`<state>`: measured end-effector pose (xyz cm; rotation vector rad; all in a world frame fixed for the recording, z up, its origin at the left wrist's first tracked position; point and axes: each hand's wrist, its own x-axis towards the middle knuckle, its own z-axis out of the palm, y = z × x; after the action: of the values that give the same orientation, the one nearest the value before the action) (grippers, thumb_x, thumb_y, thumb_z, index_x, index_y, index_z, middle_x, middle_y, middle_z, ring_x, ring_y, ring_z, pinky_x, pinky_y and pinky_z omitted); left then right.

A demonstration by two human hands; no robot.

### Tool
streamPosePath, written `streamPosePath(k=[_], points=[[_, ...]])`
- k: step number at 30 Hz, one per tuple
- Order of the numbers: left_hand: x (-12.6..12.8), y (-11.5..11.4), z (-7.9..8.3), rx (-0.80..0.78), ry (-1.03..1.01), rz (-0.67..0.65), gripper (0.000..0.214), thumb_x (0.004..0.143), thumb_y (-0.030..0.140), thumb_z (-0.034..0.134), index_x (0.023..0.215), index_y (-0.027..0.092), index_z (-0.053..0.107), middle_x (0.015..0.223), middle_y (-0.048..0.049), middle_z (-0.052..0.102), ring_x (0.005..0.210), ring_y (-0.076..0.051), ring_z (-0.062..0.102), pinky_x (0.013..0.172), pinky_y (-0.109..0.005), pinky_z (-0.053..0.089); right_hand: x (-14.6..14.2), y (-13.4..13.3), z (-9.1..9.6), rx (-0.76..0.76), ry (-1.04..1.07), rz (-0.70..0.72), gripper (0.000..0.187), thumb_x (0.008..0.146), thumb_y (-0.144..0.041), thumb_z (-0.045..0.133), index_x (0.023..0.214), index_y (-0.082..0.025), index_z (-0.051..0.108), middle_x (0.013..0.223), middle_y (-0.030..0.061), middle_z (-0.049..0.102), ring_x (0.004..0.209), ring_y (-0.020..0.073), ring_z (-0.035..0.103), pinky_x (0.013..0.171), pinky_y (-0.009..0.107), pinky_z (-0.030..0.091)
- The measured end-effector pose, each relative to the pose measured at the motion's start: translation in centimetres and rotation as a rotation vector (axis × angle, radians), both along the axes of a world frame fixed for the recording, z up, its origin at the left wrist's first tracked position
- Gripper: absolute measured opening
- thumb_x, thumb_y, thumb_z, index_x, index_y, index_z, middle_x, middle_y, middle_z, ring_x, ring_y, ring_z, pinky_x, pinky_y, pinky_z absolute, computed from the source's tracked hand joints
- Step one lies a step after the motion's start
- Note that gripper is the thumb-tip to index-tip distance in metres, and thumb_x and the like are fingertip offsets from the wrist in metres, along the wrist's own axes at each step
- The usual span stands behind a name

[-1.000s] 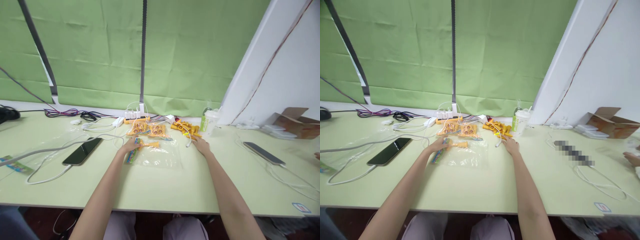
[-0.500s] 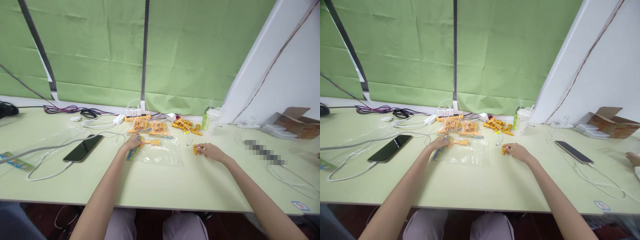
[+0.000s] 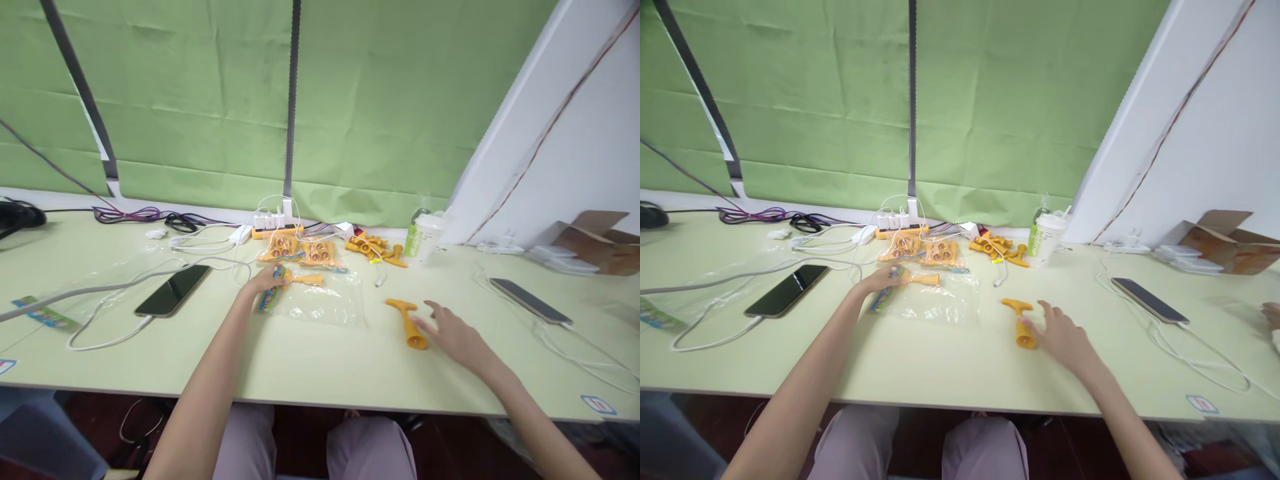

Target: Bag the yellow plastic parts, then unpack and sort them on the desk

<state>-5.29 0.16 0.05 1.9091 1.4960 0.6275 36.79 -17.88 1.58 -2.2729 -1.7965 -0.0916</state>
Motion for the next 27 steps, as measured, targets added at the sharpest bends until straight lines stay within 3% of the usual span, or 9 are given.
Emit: streamPosePath(k=[2, 4, 8, 12, 17, 22, 27], points=[[0.1, 0.0, 0.0, 0.01, 0.009, 0.006, 0.066, 0.059, 0.043, 0.072, 0.116, 0.018, 0.049, 0.121, -0.011, 0.058, 0.114, -0.028, 0.054, 0.098, -0.035, 0.041, -2.6, -1.0, -1.2, 0.018, -0.099, 0.035, 0.053, 0.08, -0.056, 0.046, 0.121, -0.022, 0.051, 0.105, 0.0147, 0.062, 0.095, 0.0331, 0.06, 0.075, 0.046, 0.048], [0.1, -0.2, 0.1, 0.009, 0.012, 0.013, 0.066, 0.06, 0.044, 0.072, 0.117, 0.019, 0.049, 0.121, -0.0108, 0.058, 0.114, -0.028, 0.054, 0.098, -0.035, 0.041, -4.1, -1.1, -2.0, 0.041, -0.125, 0.092, 0.04, 0.082, -0.039, 0.046, 0.117, -0.02, 0.053, 0.103, 0.0146, 0.061, 0.093, 0.0303, 0.06, 0.076, 0.042, 0.048], [0.0, -0.5, 0.3, -0.019, 0.005, 0.009, 0.067, 0.062, 0.044, 0.071, 0.12, 0.019, 0.047, 0.12, -0.0111, 0.058, 0.112, -0.028, 0.055, 0.096, -0.036, 0.043, -3.4, -0.1, -1.7, 0.11, 0.034, 0.148, 0.041, 0.078, -0.018, 0.04, 0.118, -0.019, 0.051, 0.107, 0.0123, 0.062, 0.091, 0.0245, 0.062, 0.082, 0.037, 0.048], [0.0, -0.7, 0.6, -0.019, 0.014, 0.008, 0.066, 0.062, 0.042, 0.071, 0.12, 0.018, 0.048, 0.124, -0.0122, 0.057, 0.115, -0.029, 0.053, 0.098, -0.037, 0.042, -1.9, 0.3, 0.3, 0.192, 0.249, 0.217, 0.033, 0.078, -0.027, 0.046, 0.108, -0.023, 0.057, 0.111, 0.0081, 0.064, 0.099, 0.0252, 0.061, 0.09, 0.039, 0.045], [0.1, -0.7, 0.6, -0.016, 0.015, 0.01, 0.064, 0.063, 0.041, 0.07, 0.119, 0.019, 0.049, 0.125, -0.0121, 0.056, 0.116, -0.029, 0.052, 0.1, -0.038, 0.041, -3.7, 1.6, 2.2, 0.11, 0.465, 0.438, 0.032, 0.078, -0.037, 0.052, 0.106, -0.024, 0.061, 0.117, 0.006, 0.063, 0.106, 0.0266, 0.057, 0.095, 0.041, 0.042], [0.1, -0.5, 0.2, -0.012, 0.001, 0.0, 0.063, 0.062, 0.044, 0.07, 0.116, 0.019, 0.051, 0.124, -0.0111, 0.057, 0.115, -0.028, 0.053, 0.099, -0.037, 0.041, -5.3, 5.0, 1.9, 0.024, 0.565, 0.529, 0.03, 0.075, -0.035, 0.055, 0.102, -0.024, 0.063, 0.114, 0.0044, 0.064, 0.108, 0.0262, 0.056, 0.091, 0.039, 0.045], [-0.2, -0.1, -0.2, 0.023, -0.02, -0.011, 0.058, 0.062, 0.047, 0.07, 0.111, 0.021, 0.054, 0.12, -0.0088, 0.06, 0.114, -0.027, 0.053, 0.099, -0.037, 0.041, -3.7, 7.2, 1.0, 0.036, 0.634, 0.479, 0.032, 0.071, -0.035, 0.058, 0.1, -0.022, 0.062, 0.112, 0.0061, 0.063, 0.102, 0.0254, 0.058, 0.088, 0.038, 0.046]])
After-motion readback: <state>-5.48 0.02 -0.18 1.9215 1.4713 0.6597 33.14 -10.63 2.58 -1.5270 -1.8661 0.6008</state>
